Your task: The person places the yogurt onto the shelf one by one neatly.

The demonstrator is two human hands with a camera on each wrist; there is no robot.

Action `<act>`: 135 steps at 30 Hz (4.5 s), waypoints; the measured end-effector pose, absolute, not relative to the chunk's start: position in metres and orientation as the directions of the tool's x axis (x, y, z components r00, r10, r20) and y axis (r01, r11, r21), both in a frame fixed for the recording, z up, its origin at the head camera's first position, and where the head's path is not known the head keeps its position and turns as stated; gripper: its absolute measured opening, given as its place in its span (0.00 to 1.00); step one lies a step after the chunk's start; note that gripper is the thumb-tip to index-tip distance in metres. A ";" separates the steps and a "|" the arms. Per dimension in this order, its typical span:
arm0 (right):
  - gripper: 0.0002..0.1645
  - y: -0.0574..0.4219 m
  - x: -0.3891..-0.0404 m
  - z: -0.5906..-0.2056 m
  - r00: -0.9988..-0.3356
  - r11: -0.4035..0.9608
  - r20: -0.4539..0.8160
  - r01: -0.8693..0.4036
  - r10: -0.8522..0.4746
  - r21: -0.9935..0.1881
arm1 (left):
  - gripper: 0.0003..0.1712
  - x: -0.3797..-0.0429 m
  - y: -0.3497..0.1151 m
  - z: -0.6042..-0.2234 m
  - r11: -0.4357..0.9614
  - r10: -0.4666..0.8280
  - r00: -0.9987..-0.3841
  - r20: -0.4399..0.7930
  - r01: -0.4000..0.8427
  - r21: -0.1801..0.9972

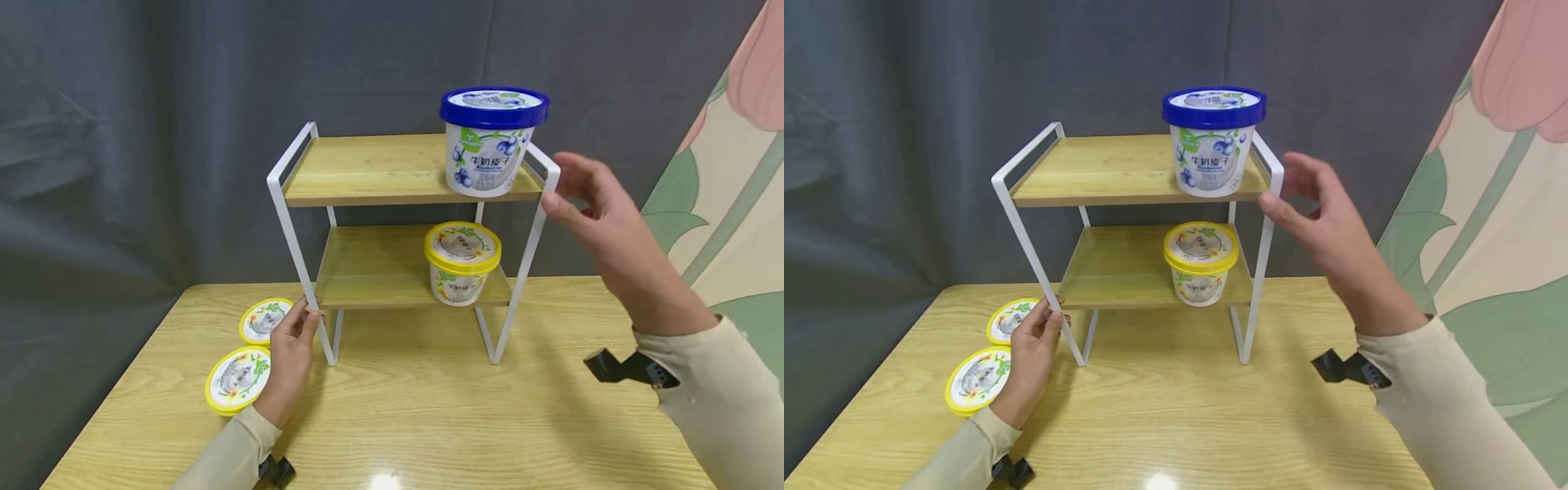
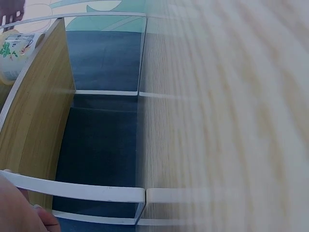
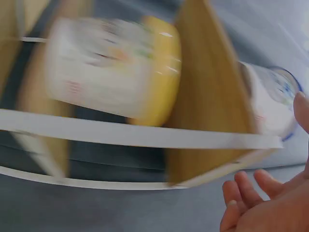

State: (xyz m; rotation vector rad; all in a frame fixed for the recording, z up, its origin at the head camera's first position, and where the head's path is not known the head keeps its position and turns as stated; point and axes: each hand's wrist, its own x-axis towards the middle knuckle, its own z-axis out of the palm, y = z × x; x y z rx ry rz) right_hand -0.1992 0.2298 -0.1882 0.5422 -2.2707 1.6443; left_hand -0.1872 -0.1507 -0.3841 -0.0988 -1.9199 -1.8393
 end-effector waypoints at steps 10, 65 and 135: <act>0.20 0.232 -0.180 -0.290 -0.931 0.462 0.345 -0.358 -0.116 -0.811 | 0.17 -0.188 -0.151 -0.382 0.072 -0.251 -0.891 0.378 0.372 0.925; 0.14 0.227 -0.193 -0.362 -0.892 0.357 0.451 -0.413 0.026 -0.838 | 0.26 -0.164 -0.165 -0.336 0.337 -0.015 -0.998 0.054 0.046 0.941; 0.10 0.222 -0.200 -0.363 -0.845 0.371 0.533 -0.507 -0.036 -0.778 | 0.58 -0.128 -0.220 -0.351 0.778 0.390 -0.915 0.105 0.389 0.494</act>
